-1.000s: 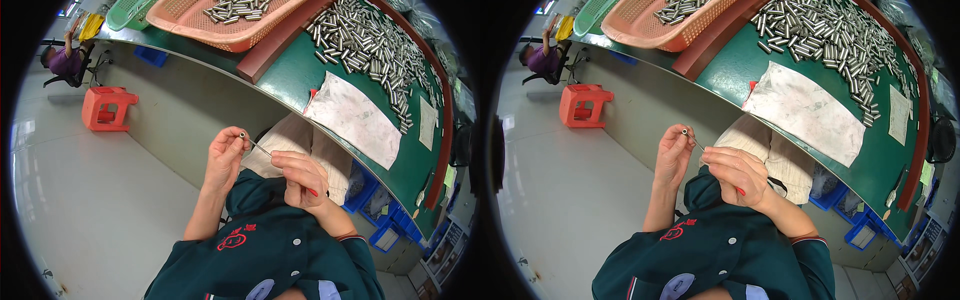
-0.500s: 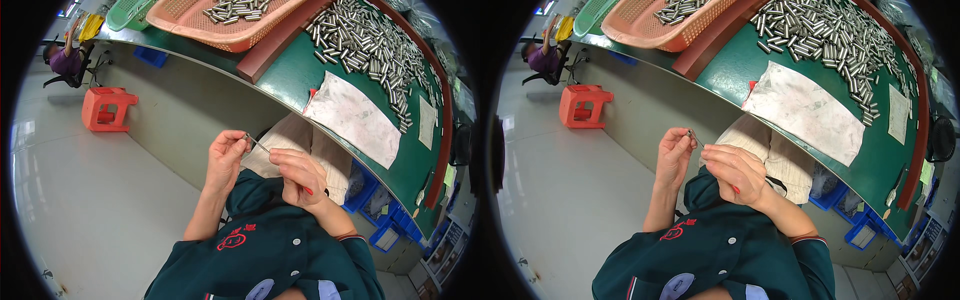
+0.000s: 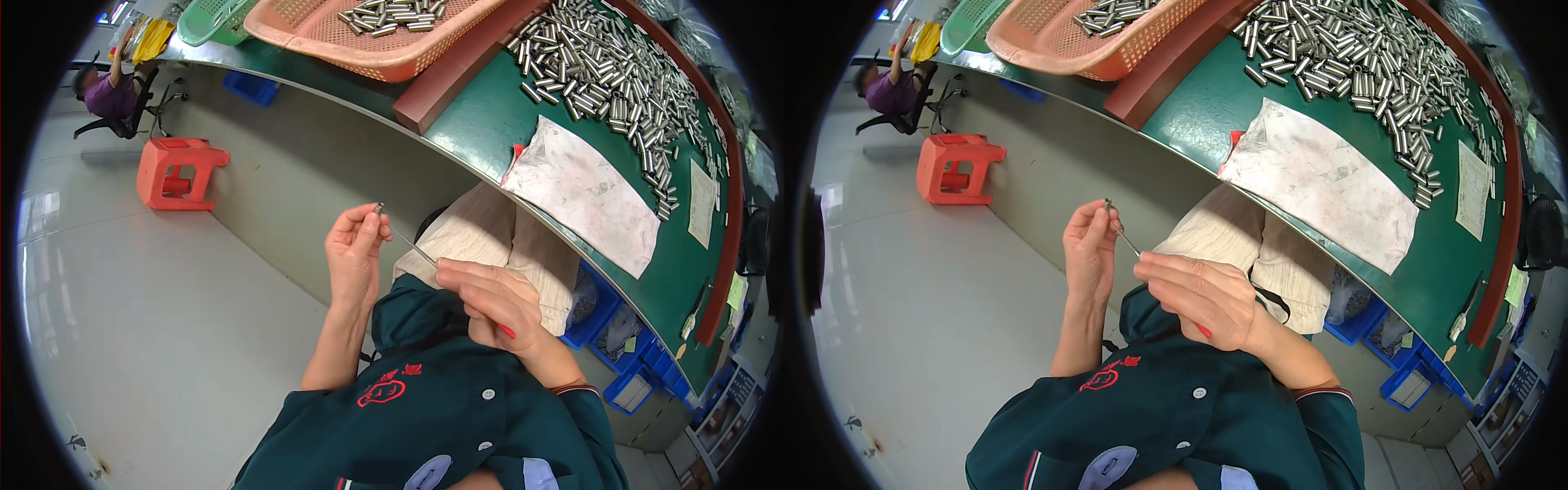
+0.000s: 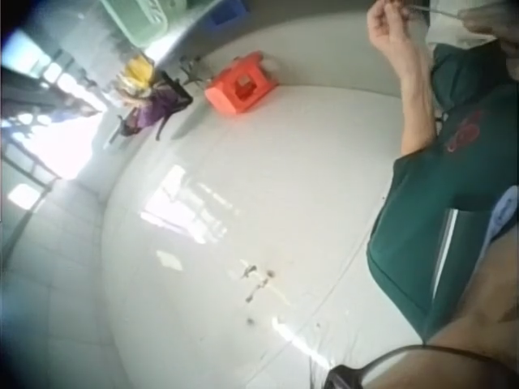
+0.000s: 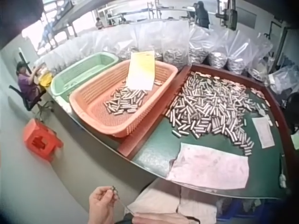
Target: Inspecting the interior of small cylindrical metal parts using a thin probe.
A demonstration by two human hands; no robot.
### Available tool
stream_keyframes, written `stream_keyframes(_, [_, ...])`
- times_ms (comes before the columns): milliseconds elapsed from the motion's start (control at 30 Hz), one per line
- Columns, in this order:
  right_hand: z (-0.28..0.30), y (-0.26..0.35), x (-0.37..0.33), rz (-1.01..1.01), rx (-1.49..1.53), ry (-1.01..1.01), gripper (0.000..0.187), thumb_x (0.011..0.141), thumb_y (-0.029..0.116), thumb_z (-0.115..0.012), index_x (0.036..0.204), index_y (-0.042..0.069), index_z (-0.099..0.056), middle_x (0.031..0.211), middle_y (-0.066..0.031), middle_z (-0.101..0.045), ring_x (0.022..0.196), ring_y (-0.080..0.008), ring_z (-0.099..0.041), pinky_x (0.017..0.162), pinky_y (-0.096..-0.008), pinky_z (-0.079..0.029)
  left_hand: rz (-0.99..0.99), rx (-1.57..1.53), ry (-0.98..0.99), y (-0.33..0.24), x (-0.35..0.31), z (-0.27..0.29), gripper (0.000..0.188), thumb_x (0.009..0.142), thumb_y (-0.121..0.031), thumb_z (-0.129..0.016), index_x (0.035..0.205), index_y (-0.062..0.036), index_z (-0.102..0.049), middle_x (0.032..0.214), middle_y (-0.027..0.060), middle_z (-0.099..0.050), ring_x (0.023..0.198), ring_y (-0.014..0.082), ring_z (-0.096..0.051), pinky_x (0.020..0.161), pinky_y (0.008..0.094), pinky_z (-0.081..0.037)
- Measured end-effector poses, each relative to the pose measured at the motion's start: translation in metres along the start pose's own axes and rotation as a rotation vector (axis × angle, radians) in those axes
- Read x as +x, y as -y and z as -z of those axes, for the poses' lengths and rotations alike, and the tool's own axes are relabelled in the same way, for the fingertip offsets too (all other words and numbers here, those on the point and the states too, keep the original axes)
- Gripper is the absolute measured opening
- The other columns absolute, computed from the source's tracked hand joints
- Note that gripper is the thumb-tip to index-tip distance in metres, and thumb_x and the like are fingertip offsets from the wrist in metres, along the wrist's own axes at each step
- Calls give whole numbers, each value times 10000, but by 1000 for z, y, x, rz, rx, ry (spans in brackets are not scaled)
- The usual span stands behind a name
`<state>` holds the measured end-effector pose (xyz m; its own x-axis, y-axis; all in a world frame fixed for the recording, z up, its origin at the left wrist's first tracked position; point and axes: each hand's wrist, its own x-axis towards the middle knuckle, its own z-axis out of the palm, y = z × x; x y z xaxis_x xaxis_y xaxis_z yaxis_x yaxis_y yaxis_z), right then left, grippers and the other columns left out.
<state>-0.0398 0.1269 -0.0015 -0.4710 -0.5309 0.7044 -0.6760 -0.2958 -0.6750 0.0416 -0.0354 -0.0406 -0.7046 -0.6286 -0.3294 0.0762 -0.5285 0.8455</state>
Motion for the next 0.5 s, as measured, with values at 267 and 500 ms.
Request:
stream_keyframes(267, [-6,-14,-2,-4,-17,-158,192,713,-86,-565,887,-22,-512,855,-205,-615,795,-323,-629,634,-341,-534,38,-42,48,-4,-6,3,115,824,-38,-550,926,12,-560,811,80,-583,695,122,-534,667,240,-445])
stream_keyframes(500, [-11,-19,-2,-16,3,-168,226,685,-100,-589,888,-32,-517,838,-198,-620,787,-310,-632,625,-329,-532,49,-7,65,-1,-6,1,125,808,-25,-566,927,15,-565,820,84,-583,706,126,-538,683,246,-447])
